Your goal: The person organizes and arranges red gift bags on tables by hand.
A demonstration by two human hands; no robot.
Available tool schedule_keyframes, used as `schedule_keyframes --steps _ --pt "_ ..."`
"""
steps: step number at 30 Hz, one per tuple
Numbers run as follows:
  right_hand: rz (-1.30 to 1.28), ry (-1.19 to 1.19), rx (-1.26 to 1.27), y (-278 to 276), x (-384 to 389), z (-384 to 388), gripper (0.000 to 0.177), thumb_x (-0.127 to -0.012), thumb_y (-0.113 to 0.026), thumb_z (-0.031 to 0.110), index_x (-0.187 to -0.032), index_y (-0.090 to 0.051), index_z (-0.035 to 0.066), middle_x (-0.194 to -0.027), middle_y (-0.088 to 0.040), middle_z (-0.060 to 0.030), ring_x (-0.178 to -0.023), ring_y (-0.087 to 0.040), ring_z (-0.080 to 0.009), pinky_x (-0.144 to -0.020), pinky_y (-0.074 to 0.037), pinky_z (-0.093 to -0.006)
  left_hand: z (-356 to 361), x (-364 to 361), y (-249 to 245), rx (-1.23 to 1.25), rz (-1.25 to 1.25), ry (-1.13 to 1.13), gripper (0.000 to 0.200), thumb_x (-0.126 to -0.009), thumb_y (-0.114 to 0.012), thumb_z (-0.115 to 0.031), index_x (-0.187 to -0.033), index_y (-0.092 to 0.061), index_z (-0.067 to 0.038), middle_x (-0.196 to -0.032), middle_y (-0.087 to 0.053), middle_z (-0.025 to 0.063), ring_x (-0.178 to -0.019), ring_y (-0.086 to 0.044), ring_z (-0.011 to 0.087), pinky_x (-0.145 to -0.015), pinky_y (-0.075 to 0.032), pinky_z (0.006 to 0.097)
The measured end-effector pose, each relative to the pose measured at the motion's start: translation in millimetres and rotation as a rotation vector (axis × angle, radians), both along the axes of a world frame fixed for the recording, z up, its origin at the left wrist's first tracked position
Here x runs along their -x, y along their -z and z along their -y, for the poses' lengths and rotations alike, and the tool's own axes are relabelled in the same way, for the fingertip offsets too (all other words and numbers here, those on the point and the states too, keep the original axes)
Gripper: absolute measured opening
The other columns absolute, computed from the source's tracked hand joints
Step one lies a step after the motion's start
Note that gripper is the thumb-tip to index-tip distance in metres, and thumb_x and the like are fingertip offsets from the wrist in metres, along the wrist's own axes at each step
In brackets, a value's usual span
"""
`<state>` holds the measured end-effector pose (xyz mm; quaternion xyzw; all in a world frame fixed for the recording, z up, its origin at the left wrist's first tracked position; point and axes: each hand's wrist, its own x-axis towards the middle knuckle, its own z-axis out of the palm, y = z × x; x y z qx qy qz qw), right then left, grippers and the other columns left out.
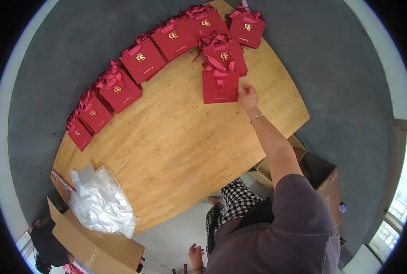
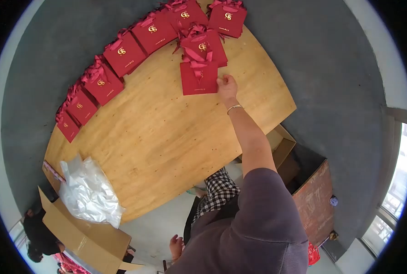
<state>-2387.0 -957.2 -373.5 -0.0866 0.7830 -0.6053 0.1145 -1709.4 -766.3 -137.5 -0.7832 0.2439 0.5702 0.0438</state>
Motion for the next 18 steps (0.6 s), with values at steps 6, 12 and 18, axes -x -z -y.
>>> schedule_keyframes --steps 6,12,18 --pt "0.119 -0.148 -0.516 -45 1 37 0.028 -0.078 -0.072 0.017 -0.096 -0.059 0.001 -0.086 -0.062 -0.0036 -0.078 -0.058 -0.0118 -0.074 -0.048 -0.0254 42 21 8 0.105 -0.037 -0.064 0.04 -0.082 -0.06 -0.009 -0.12 -0.048 -0.004 -0.09 -0.061 0.007 -0.069 -0.061 0.0155 -0.057 -0.048 0.0262" --pt "0.49 -0.232 0.178 -52 -3 30 0.013 -0.084 -0.066 0.011 -0.094 -0.061 0.004 -0.089 -0.063 -0.0004 -0.08 -0.058 -0.0099 -0.074 -0.048 -0.0248 32 29 0 0.099 0.005 -0.116 0.039 -0.082 -0.059 -0.008 -0.119 -0.049 0.0 -0.086 -0.061 0.0067 -0.069 -0.059 0.0137 -0.059 -0.049 0.026" --pt "0.288 -0.182 0.204 -101 64 55 0.012 -0.085 -0.064 0.013 -0.095 -0.06 0.007 -0.079 -0.057 0.0033 -0.074 -0.054 -0.0086 -0.067 -0.046 -0.0235 14 48 -9 0.016 0.015 -0.075 0.039 -0.083 -0.06 -0.01 -0.119 -0.049 0.0 -0.086 -0.061 0.007 -0.069 -0.06 0.0141 -0.06 -0.049 0.0262"
